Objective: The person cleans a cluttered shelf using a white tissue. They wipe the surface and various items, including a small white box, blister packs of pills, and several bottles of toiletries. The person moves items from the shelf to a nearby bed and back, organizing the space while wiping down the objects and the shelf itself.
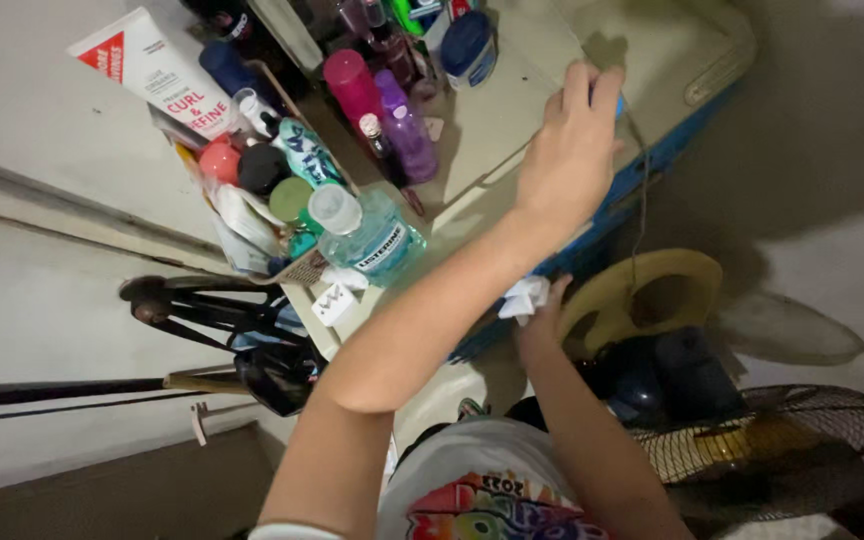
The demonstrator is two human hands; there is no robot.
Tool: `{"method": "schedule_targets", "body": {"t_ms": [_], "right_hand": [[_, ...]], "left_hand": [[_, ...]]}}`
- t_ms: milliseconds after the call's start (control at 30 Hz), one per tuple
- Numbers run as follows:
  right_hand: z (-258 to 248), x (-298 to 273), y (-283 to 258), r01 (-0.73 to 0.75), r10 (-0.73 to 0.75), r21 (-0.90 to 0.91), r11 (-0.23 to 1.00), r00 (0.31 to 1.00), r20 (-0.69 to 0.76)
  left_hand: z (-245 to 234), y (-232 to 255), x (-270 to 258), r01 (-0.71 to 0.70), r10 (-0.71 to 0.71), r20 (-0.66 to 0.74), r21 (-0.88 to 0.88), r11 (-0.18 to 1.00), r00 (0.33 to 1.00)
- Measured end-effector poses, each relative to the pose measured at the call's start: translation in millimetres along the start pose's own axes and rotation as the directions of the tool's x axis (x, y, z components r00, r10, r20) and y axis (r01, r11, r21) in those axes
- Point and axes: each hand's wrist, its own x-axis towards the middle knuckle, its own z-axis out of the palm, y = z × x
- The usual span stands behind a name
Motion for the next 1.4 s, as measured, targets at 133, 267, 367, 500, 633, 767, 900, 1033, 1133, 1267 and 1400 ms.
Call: {"method": "schedule_targets", "body": {"t_ms": [133, 267, 367, 500, 633, 767, 900, 1033, 1133, 1267, 1400], "right_hand": [[38.3, -37.9, -9.9, 0.206, -0.211, -0.062, 0.977, 0.974, -0.086], [78.9, -93.7, -10.9, 0.340, -0.394, -0.318, 0.885, 0.911, -0.122], [80.2, -111.9, -23.8, 0.402, -0.415, -0.277, 0.873, 0.910, 0.014], [101.3, -123.0, -71.9, 0.534, -0.529, -0.216, 0.818, 0.844, 0.083], [140.3, -138.7, -127.1, 0.608, -0.652, -0.338, 0.719, 0.758, -0.023], [150.3, -138.6, -172.3, 0.534, -0.537, -0.144, 0.833, 0.843, 0.017], [150.0, -139.6, -179.5, 0.465, -0.468, -0.059, 0.883, 0.883, -0.044], [138.1, -118.0, -181.8, 0.436, -0.450, 0.122, 0.892, 0.883, 0.135], [138.5, -97.0, -182.8, 0.281, -0.396, 0.311, 0.908, 0.819, 0.416], [197.6, -113.8, -178.9, 0.359, -0.393, 0.163, 0.919, 0.861, 0.323], [244.7, -131.1, -165.4, 0.385, -0.366, -0.006, 0.923, 0.882, 0.299]], "left_hand": [[21.0, -3.6, 22.5, -0.004, 0.004, 0.004, 0.002, 1.000, 1.000], [77.1, -10.9, 68.9, -0.094, 0.085, -0.097, -0.097, 0.991, 0.992], [130.6, -29.2, 101.5, -0.092, 0.072, -0.118, -0.174, 0.981, 0.990], [187.1, -57.0, 117.9, -0.074, 0.060, -0.095, -0.150, 0.986, 0.994], [203.7, -71.1, 129.8, -0.040, 0.041, 0.001, -0.183, 0.982, 0.999], [193.8, -66.7, 145.1, -0.189, 0.174, 0.075, 0.333, 0.924, 0.982], [168.3, -54.8, 138.4, -0.328, 0.431, -0.022, 0.614, 0.718, 0.902], [125.5, -46.5, 137.9, -0.229, 0.243, 0.057, 0.586, 0.777, 0.968], [65.2, -75.8, 133.9, -0.090, 0.047, 0.082, 0.666, 0.741, 0.996], [-37.4, -110.2, 124.7, -0.107, -0.332, 0.281, 0.883, 0.457, 0.900], [-93.8, -129.9, 88.1, -0.150, -0.439, 0.327, 0.908, 0.390, 0.837]]}}
